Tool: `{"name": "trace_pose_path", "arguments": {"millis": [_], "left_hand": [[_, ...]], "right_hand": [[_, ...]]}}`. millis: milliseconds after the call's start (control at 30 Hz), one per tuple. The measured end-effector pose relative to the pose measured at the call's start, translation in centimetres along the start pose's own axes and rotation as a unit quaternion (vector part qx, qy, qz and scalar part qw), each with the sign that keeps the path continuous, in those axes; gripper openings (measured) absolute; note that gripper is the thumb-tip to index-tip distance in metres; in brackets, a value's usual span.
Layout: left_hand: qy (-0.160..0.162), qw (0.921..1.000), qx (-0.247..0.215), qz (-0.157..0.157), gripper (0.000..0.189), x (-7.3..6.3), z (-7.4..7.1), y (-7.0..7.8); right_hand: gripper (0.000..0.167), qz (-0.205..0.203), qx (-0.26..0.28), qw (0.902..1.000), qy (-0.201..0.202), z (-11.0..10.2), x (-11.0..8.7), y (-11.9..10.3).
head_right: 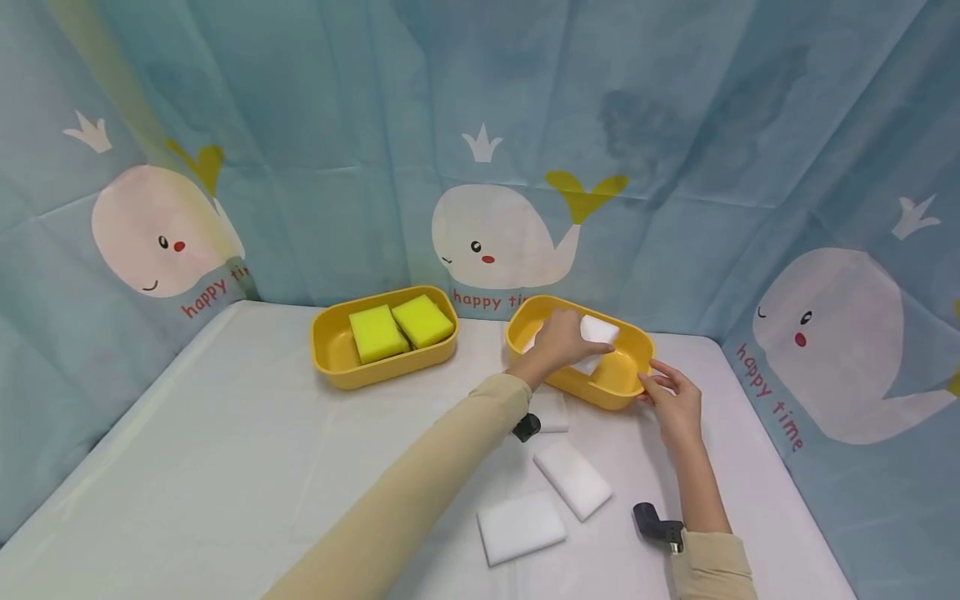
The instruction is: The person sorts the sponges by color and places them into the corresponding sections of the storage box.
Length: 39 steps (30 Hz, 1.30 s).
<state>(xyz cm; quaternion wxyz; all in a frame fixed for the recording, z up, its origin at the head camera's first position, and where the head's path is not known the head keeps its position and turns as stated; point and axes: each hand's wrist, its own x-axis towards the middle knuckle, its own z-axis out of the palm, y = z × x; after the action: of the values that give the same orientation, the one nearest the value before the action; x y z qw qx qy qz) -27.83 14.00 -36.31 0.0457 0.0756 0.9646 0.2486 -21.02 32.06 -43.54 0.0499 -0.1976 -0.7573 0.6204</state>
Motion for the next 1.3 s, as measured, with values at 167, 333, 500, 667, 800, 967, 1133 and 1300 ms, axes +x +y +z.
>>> {"name": "trace_pose_path", "arguments": {"millis": [167, 333, 500, 667, 800, 967, 1133, 1300], "left_hand": [[-0.002, 1.0, -0.005, 0.0, 0.051, 0.0, 0.0, 0.0], [-0.006, 0.9999, -0.009, 0.01, 0.053, -0.6, -0.1, -0.1], [-0.01, 0.9998, -0.01, 0.01, 0.055, -0.6, 0.0, -0.4], [-0.007, 0.9996, -0.018, 0.021, 0.055, -0.5, -0.2, -0.9], [0.0, 0.9981, -0.044, 0.044, 0.054, -0.9, -0.6, -1.3], [-0.002, 0.9949, -0.082, 0.059, 0.073, -1.6, -1.1, -1.8], [-0.008, 0.9901, -0.121, 0.07, 0.075, -1.9, -1.1, -2.7], [-0.003, 0.9879, -0.133, 0.08, 0.073, -2.2, -1.3, -3.6]], "right_hand": [[0.059, -0.002, 0.0, 1.0, 0.0, 0.0, -0.1, -0.1], [0.059, -0.003, 0.0, 1.0, 0.001, 0.1, -0.1, -0.1], [0.059, 0.003, 0.004, 1.0, 0.0, 0.2, -0.1, -0.1], [0.06, 0.004, 0.009, 0.9999, 0.001, 0.1, -0.1, -0.1], [0.06, 0.001, 0.011, 0.9999, 0.001, 0.0, -0.1, -0.1], [0.06, 0.0, 0.018, 0.9998, 0.002, -0.1, -0.1, -0.1], [0.06, 0.001, 0.015, 0.9999, 0.002, -0.1, -0.1, -0.1], [0.059, 0.001, 0.015, 0.9999, 0.001, 0.0, -0.1, 0.0]]}}
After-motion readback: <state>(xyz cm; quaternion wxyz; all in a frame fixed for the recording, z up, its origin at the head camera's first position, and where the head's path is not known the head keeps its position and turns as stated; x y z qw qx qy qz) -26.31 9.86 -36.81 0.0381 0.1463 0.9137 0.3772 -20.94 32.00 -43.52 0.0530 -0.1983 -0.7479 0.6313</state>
